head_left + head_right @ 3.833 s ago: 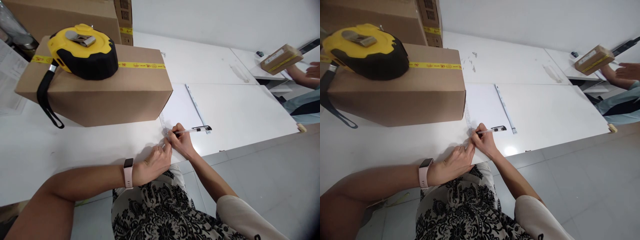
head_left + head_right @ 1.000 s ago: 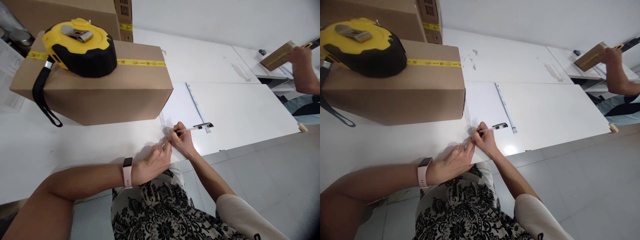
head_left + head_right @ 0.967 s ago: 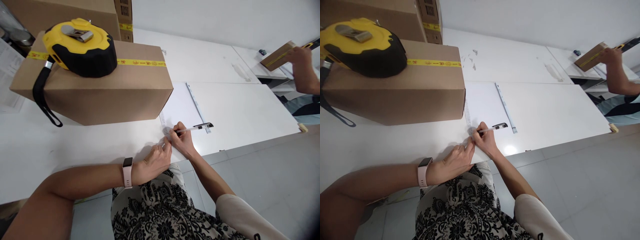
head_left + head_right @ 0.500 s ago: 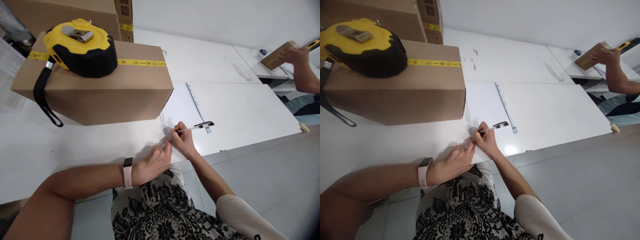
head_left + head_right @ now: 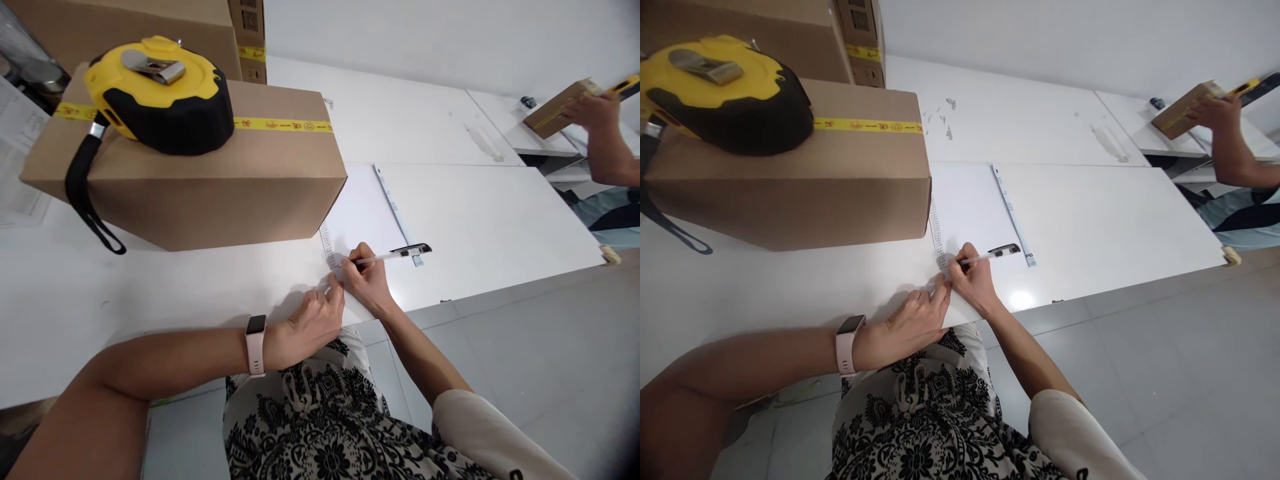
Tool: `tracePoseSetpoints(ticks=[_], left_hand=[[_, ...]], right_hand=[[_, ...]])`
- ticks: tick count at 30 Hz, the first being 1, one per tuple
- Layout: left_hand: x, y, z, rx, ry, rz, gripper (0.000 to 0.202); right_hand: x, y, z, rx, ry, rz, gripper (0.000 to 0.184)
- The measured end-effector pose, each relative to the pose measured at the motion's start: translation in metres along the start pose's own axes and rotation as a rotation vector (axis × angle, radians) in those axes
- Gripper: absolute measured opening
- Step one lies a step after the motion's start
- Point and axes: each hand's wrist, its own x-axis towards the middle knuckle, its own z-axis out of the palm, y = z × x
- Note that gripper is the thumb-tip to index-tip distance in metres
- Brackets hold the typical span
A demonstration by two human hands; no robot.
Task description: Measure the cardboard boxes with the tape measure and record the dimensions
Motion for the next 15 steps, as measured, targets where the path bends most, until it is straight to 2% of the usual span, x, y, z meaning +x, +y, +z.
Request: tracePoseSetpoints(ticks=[4,9,11,15], left_hand=[[0.001,-0.002,-0.001,-0.110,0.002,-0.019,0.039],[0.002,-0.005,-0.001,-0.170,-0.018,-0.016,0.041],[0.002,-0.002,-0.001,-0.136,-0.025,-0.006,0.046],[0.006,0.000,-0.004,-0.159,-0.009,-0.042,0.064]], right_hand=[[0.000,0.003,-0.002,0.004,0.028,-0.022,0.022],[0.005,0.009,-0.005,0.019,0.189,-0.093,0.017],[0.009,0.011,-0.006,-0.048,0.194,-0.099,0.012],[0.019,0.016,-0.012,-0.314,0.184,-0.175,0.025]])
